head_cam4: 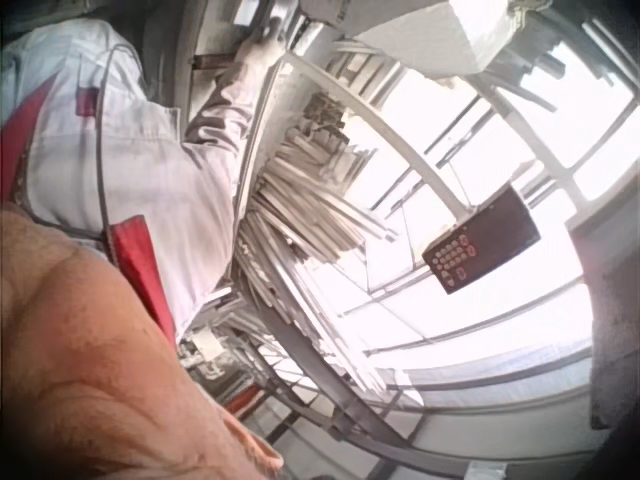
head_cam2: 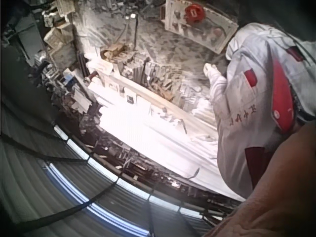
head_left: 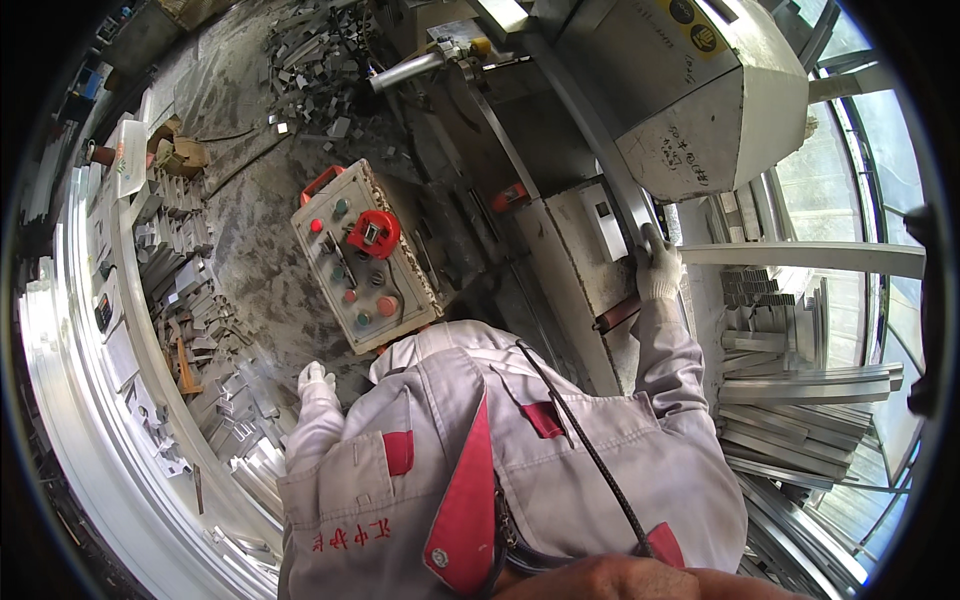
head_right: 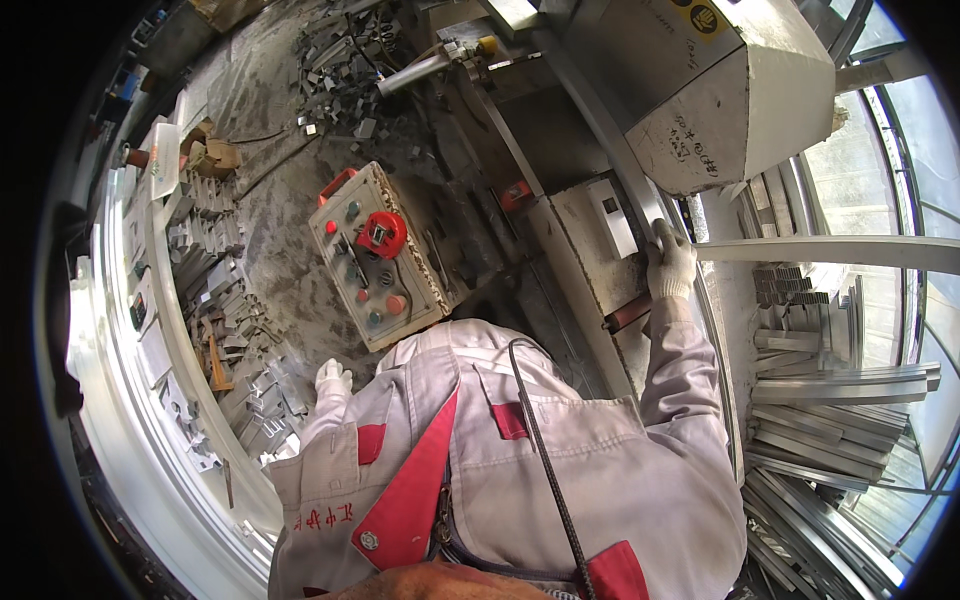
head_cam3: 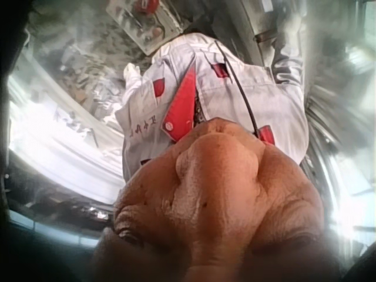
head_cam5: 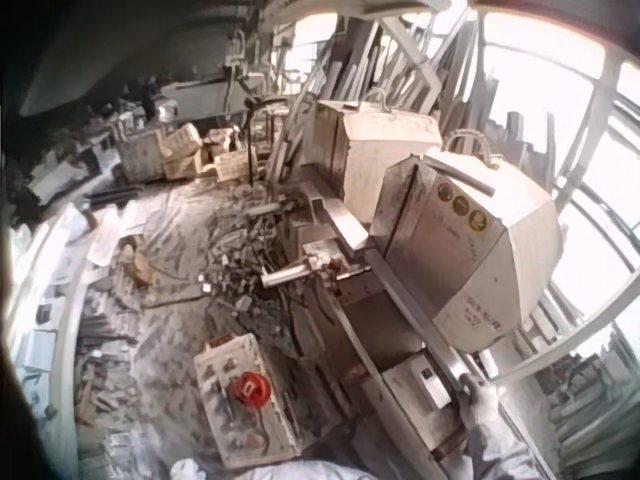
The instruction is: The person operates a metal cutting machine in a workshop. They repeatedly place metal strips into the machine, press buttons on a handheld control box to activate the cut, and remove the cut pieces.
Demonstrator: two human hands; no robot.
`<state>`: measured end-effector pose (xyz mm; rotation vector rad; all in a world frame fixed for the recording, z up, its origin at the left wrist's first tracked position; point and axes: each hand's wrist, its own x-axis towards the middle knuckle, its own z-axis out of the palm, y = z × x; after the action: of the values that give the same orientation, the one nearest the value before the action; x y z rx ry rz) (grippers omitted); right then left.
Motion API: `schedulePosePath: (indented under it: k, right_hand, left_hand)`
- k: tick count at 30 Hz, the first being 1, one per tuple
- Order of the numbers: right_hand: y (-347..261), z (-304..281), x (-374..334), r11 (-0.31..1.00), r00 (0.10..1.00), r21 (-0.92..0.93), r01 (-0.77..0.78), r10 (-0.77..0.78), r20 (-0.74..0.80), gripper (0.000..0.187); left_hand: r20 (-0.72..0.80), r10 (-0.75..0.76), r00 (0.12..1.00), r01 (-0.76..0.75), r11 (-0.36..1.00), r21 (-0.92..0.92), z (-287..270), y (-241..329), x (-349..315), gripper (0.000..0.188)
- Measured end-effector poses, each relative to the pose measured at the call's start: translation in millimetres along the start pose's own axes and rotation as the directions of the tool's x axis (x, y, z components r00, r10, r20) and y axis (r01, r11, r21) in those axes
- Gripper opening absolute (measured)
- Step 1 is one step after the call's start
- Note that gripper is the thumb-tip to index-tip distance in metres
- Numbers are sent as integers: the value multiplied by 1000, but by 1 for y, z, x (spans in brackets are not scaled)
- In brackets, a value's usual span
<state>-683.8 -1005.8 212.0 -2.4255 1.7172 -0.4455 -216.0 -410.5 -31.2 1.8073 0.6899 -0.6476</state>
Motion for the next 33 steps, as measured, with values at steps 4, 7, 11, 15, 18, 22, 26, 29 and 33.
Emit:
schedulePosePath:
  k: [4, 7, 11, 15, 18, 22, 26, 29, 33]
  right_hand:
    - [2, 4, 1, 1000, 1000, -18, 5, -5, -4, 52]
    - [11, 12, 1, 998, 998, 42, -56, 55, 33, 52]
    - [9, 16, -1, 973, 970, -175, 153, -181, -160, 47]
    - [-24, 8, -7, 986, 955, -96, 139, -159, -249, 55]
    - [-55, 8, -13, 989, 994, -146, 17, -32, -105, 63]
    - [-76, 16, -6, 957, 954, -143, -253, 271, 125, 66]
    - [-79, 17, -10, 977, 968, -117, -180, 197, 153, 68]
    - [-83, 14, -12, 983, 982, -121, -141, 154, 109, 64]
    - [-97, 0, 14, 997, 995, 54, -54, 58, -77, 50]
  left_hand:
    - [10, -65, 998, 64, 998, 15, 1, -16, 5, 36]
    - [10, -104, 995, 103, 994, 25, 4, -18, 11, 42]
    - [81, -69, 994, 65, 996, 53, 19, 2, 17, 42]
    - [90, 22, 996, -29, 997, 76, 37, 31, 17, 41]
    - [103, 51, 993, -60, 995, 79, 46, 50, 18, 40]
    - [130, 86, 988, -92, 995, 46, 54, 63, 17, 40]
    - [129, 75, 989, -79, 997, 26, 56, 62, 14, 40]
    - [95, 53, 994, -55, 998, 22, 54, 50, 11, 40]
    - [58, 19, 998, -19, 1000, 0, 43, 30, 10, 38]
